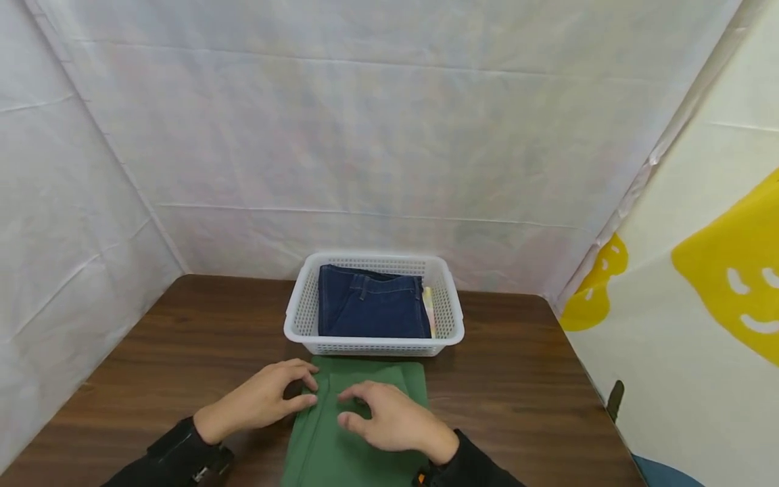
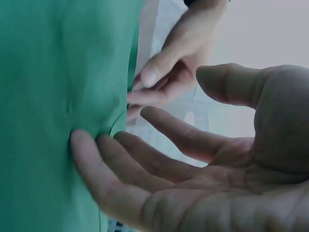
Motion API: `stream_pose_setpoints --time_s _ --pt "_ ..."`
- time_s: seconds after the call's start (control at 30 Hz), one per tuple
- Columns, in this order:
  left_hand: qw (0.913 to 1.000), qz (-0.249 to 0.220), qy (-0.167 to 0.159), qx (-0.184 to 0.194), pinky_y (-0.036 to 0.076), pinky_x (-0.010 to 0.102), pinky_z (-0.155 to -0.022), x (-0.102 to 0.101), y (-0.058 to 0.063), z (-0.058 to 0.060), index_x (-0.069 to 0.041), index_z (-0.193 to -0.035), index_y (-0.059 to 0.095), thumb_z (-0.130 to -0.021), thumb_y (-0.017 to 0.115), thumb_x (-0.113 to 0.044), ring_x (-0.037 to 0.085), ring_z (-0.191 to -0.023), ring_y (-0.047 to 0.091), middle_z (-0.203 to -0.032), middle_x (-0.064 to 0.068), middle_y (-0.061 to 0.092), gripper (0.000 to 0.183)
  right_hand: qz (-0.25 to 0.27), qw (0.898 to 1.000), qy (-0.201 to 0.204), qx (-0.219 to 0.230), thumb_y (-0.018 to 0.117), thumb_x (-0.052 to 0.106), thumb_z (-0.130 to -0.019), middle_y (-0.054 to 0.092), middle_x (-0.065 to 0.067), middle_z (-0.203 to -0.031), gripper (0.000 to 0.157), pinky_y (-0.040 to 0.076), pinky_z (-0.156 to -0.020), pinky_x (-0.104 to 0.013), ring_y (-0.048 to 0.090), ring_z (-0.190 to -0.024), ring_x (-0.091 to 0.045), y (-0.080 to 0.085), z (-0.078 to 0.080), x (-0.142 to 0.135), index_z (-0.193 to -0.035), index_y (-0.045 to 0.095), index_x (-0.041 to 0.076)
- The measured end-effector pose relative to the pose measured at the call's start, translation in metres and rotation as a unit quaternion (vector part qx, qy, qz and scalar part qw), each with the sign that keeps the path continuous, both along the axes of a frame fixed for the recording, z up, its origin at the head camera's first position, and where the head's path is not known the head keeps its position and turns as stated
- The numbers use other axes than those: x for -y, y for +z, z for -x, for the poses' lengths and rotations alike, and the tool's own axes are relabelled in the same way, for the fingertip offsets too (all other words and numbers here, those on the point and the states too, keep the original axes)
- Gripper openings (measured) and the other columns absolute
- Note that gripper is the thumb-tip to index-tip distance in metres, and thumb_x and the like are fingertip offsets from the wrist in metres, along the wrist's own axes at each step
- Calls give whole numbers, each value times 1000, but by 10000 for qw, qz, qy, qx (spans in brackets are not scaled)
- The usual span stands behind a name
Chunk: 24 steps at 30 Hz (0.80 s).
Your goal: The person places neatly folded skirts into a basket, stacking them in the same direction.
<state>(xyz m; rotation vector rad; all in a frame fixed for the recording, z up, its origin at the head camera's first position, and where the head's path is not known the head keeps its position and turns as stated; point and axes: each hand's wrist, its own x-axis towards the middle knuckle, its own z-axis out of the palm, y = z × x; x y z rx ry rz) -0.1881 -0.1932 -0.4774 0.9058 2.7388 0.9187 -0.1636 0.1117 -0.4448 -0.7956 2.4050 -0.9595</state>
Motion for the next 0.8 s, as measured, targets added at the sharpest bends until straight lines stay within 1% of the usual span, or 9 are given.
stream_pose_setpoints --time_s 0.17,0.3,0.43,0.53,0.6,0.67,0.73,0.77,0.8 --pt "9993 -289 224 94 61 68 -115 0 -2 -6 -12 -132 83 -110 85 -35 48 -140 72 -157 23 70 32 451 9971 -405 449 71 34 -119 72 -12 -161 45 69 -100 -42 79 -133 -35 -1 6 -23 -159 70 14" --pt "9975 -572 350 209 63 67 -112 4 0 -13 -10 -143 77 -109 85 -37 47 -137 72 -156 23 68 44 714 9935 -614 644 68 30 -120 71 -21 -160 46 67 -93 -39 80 -126 -33 -2 11 -51 -161 67 8" --pt "9944 -758 627 375 69 55 -102 10 0 -17 -5 -153 69 -108 88 -35 39 -126 77 -148 21 72 58 932 9860 -1045 903 66 29 -122 67 -29 -161 52 70 -95 -47 78 -127 -36 -1 15 -79 -164 61 -1" --pt "9865 -999 964 868 70 42 -91 15 0 -20 4 -158 63 -107 89 -31 34 -119 80 -148 26 73 68 1182 9706 -1612 1338 67 29 -121 61 -34 -165 59 72 -99 -52 74 -138 -41 -3 16 -96 -167 54 -6" --pt "9733 -1341 1047 1541 73 40 -86 17 2 -21 12 -162 56 -108 87 -28 33 -117 81 -150 31 72 74 1414 9543 -1950 1772 67 30 -121 53 -37 -170 66 72 -102 -54 68 -147 -46 -7 15 -106 -170 47 -8" --pt "9521 -1684 1090 2308 74 43 -85 19 4 -22 18 -165 49 -111 84 -24 32 -119 81 -151 34 70 77 1663 9368 -2139 2213 67 31 -121 45 -42 -173 73 72 -103 -56 63 -152 -52 -11 14 -114 -174 37 -11" --pt "9271 -1974 1082 2996 75 48 -86 20 6 -24 22 -166 43 -113 81 -22 32 -122 80 -151 34 69 79 1871 9221 -2154 2615 64 32 -123 39 -45 -176 79 71 -105 -59 60 -155 -54 -14 13 -123 -177 28 -13" --pt "9153 -2064 1076 3287 75 51 -89 21 7 -24 23 -167 40 -114 80 -21 33 -124 80 -151 34 68 79 1979 9156 -2130 2778 62 32 -123 36 -46 -177 81 71 -105 -60 58 -157 -55 -16 12 -126 -177 24 -15" --pt "9070 -2124 1064 3477 75 52 -91 21 7 -24 23 -167 39 -114 79 -21 34 -126 79 -151 34 67 79 2071 9097 -2095 2925 61 32 -124 33 -47 -178 82 70 -106 -61 56 -158 -56 -17 12 -130 -178 21 -16"
